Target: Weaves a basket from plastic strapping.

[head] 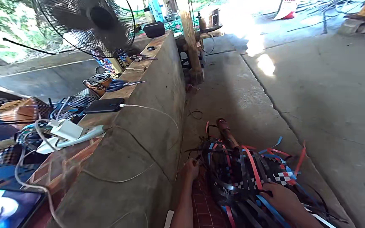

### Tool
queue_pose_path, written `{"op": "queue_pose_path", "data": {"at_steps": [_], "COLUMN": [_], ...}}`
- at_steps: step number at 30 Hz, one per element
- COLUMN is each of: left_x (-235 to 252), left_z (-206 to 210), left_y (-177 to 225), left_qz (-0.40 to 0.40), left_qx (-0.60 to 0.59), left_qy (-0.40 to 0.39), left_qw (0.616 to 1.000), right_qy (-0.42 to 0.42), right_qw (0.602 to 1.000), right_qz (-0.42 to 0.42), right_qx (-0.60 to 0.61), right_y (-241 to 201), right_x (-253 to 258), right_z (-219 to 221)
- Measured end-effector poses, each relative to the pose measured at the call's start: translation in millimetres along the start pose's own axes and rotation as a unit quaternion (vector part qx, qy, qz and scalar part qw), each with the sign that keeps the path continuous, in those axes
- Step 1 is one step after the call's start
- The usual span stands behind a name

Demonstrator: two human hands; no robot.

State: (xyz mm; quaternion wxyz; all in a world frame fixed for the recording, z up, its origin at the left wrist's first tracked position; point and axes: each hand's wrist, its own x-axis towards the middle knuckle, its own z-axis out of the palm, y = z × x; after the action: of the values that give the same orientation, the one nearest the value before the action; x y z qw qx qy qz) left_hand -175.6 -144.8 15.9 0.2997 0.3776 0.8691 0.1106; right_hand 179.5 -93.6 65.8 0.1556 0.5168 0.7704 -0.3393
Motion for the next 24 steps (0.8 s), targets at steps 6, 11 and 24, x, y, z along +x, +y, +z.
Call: {"op": "queue_pose_path", "data": {"at_steps": [6,11,24], "left_x": [-8.8,-3.6,-3.9], "left_z": [3.6,10.4,9.9], "left_y": [20.0,26.7,25.4], "left_qz": [0.013,0.045,0.054], "left_qx": [-0.053,-0.022,-0.03], "left_qy": [0.001,0.005,0.012], "left_qw": [0.999,0.999,0.998], "right_qy": [0.006,0.052,0.053], "right_qw": [1.0,0.998,0.995], "right_qz": [-0.026,-0.039,-0.077], "right_qx": [-0.009,0.017,0.027], "right_y": [8.3,16.7,22.6], "right_x": [1.9,-2.0,-1.2], "right_z": [-0.2,6.4,4.0]}}
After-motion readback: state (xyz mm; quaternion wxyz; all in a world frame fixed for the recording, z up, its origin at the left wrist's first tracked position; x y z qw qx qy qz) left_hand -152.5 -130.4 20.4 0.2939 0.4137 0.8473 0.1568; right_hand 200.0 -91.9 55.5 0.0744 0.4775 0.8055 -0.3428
